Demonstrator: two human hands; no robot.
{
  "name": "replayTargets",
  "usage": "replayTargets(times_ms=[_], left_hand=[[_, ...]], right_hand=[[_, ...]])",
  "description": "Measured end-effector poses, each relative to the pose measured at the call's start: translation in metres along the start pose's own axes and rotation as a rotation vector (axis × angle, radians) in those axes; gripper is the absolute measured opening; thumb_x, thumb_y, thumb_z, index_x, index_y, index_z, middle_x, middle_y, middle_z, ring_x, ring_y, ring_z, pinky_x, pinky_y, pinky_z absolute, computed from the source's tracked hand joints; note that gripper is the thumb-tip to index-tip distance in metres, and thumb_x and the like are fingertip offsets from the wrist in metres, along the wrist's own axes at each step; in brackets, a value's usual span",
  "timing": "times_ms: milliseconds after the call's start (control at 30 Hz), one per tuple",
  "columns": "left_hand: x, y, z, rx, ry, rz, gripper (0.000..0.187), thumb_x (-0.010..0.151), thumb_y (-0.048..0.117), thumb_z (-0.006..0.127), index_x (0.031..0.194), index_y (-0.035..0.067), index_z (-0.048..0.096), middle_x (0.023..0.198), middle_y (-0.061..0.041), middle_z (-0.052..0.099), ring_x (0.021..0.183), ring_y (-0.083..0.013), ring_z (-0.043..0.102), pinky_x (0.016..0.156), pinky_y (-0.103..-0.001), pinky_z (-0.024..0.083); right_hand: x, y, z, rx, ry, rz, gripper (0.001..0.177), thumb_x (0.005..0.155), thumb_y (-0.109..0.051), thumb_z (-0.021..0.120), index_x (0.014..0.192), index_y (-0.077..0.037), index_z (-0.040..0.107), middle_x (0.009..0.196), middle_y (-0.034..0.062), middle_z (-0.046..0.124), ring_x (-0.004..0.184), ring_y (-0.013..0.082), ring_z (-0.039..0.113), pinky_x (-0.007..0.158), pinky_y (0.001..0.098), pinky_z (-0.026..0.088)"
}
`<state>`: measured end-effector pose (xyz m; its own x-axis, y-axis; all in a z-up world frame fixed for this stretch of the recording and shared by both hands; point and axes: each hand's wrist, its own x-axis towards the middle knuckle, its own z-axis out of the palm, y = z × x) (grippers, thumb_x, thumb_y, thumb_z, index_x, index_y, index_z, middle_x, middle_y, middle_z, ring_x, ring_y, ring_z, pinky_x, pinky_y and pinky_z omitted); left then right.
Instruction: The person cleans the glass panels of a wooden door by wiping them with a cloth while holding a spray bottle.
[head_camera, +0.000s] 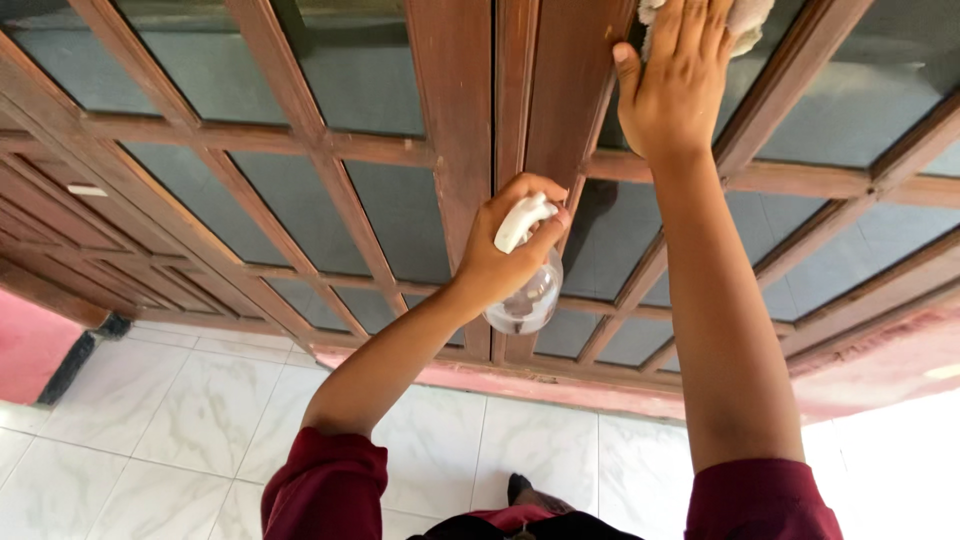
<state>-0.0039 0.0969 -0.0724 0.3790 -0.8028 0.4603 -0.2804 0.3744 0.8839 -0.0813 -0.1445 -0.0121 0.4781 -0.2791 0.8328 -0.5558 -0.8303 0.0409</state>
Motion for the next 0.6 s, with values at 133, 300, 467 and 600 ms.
replayTargets(times_ms=[133,300,467,600], left_hand=[[-0.021,0.002,0.007,0.019,0.057,0.165,0.017,0.099,0.013,0.072,0.113,0.008,0.064,0.092,-0.001,0.072,0.073,-0.0065,0.062,0.06,-0.024,0.051],[-0.039,0.008,0.024,-0.077,0.053,-0.038,0.013,0.097,0.019,0.072,0.102,0.008,0.067,0.077,-0.001,0.066,0.061,-0.0085,0.063,0.054,-0.026,0.051],[-0.029,0.011,0.032,-0.026,-0.002,-0.03,0.018,0.1,0.028,0.067,0.098,0.011,0.065,0.076,0.002,0.067,0.071,-0.0072,0.069,0.063,-0.025,0.053],[-0.009,0.005,0.041,-0.145,-0.006,0.085,0.028,0.104,0.034,0.065,0.09,0.01,0.06,0.082,0.002,0.067,0.083,-0.006,0.067,0.075,-0.023,0.054]], right_hand=[[-0.041,-0.008,-0.008,0.029,-0.071,-0.055,0.068,0.125,-0.044,0.043,0.163,0.007,0.019,0.175,0.0257,0.017,0.161,0.0484,0.011,0.133,0.0602,0.02],[-0.106,-0.006,0.005,0.003,-0.24,-0.045,0.07,0.115,-0.031,0.052,0.171,-0.002,0.021,0.177,0.0188,0.012,0.162,0.0412,0.007,0.13,0.0585,0.023],[-0.131,0.027,0.019,-0.196,-0.29,-0.117,0.074,0.108,-0.026,0.06,0.169,-0.004,0.025,0.176,0.0134,0.017,0.162,0.033,0.013,0.127,0.0571,0.027],[-0.104,0.071,0.021,-0.489,-0.106,-0.223,0.057,0.113,-0.026,0.058,0.163,-0.003,0.043,0.174,0.0151,0.028,0.164,0.0311,0.017,0.126,0.0553,0.028]])
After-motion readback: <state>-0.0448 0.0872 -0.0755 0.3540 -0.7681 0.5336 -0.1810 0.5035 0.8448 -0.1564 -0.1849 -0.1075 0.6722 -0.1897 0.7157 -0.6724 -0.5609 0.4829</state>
